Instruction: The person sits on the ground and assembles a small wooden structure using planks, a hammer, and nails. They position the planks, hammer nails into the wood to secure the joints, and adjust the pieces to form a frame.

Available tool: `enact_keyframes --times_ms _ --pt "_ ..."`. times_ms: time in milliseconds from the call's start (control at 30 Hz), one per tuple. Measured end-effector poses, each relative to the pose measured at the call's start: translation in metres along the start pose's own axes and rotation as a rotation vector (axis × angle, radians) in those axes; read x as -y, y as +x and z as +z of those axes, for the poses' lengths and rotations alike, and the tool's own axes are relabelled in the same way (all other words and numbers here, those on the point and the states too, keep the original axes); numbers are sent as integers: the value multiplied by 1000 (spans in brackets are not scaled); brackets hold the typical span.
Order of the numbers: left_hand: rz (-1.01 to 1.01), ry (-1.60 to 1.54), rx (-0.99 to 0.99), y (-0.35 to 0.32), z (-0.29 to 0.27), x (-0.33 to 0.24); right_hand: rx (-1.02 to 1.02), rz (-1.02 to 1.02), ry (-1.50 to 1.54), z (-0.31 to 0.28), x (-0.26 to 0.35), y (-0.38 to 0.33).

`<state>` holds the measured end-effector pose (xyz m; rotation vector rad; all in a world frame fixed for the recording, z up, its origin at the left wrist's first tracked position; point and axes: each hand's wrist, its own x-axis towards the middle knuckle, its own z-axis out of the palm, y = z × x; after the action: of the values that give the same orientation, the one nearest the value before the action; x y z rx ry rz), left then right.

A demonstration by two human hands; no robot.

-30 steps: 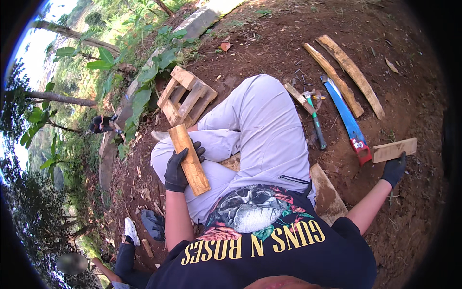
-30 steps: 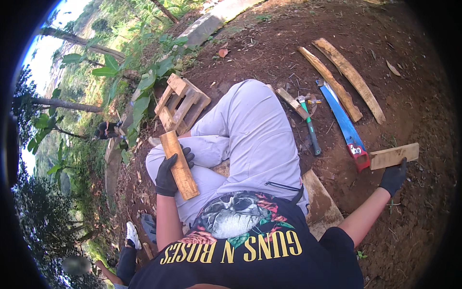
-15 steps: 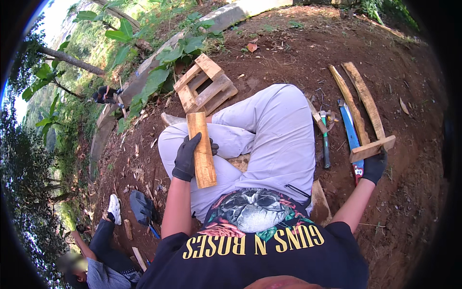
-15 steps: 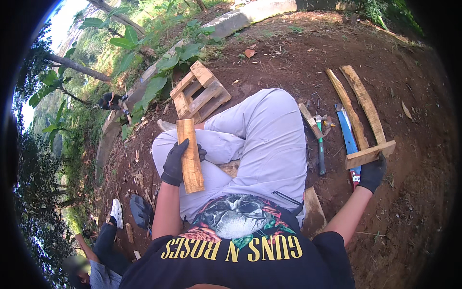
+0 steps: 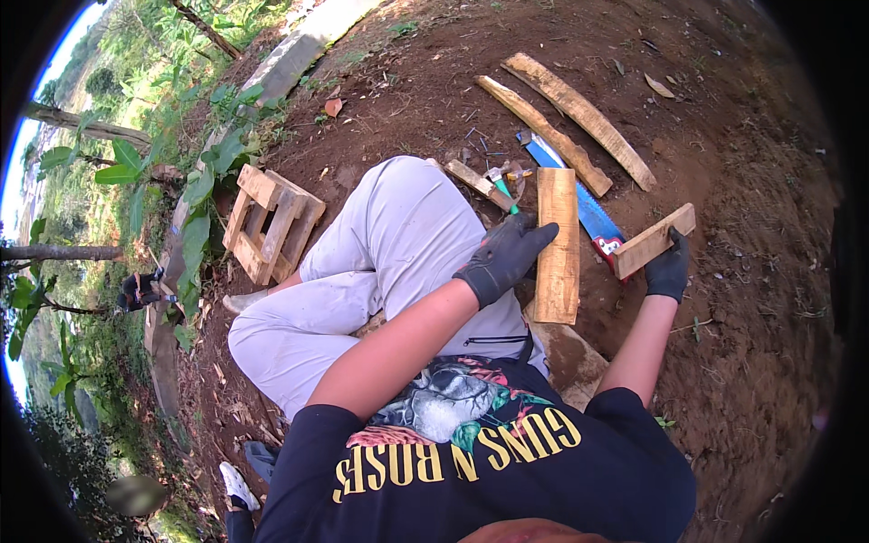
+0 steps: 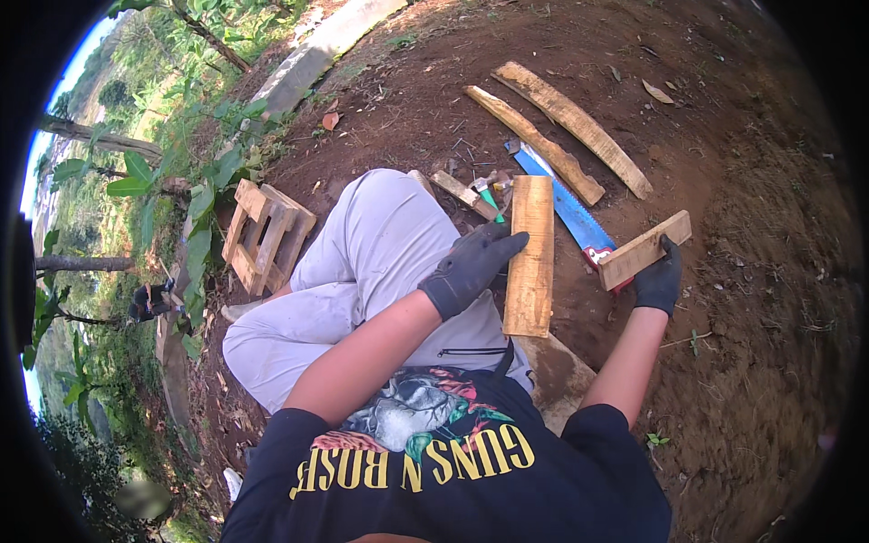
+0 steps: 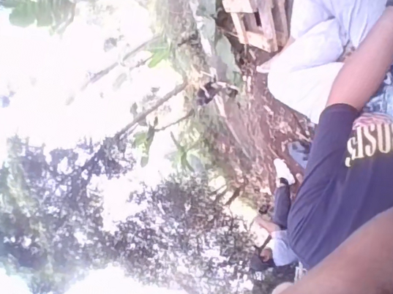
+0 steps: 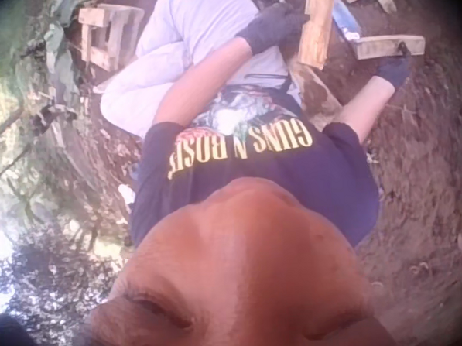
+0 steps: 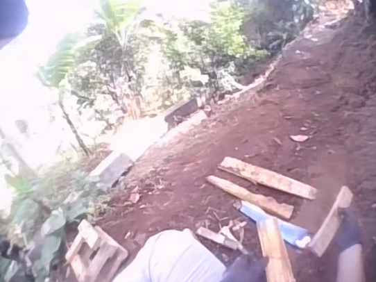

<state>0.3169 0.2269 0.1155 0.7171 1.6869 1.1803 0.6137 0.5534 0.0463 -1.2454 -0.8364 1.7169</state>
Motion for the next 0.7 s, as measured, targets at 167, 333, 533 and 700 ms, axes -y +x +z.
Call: enact_keyframes --times_ms 167,333,533,700 --pt "-39 -156 137 -15 12 34 -56 -221 -141 11 43 -33" --pt "184 -391 -29 -32 -14 18 279 -132 -324 133 17 -109" --pt "126 311 -541 -60 -74 -14 888 -173 -392 279 -80 -236" --pt "-33 -280 -733 -118 -177 1 1353 26 -434 332 -66 -280"
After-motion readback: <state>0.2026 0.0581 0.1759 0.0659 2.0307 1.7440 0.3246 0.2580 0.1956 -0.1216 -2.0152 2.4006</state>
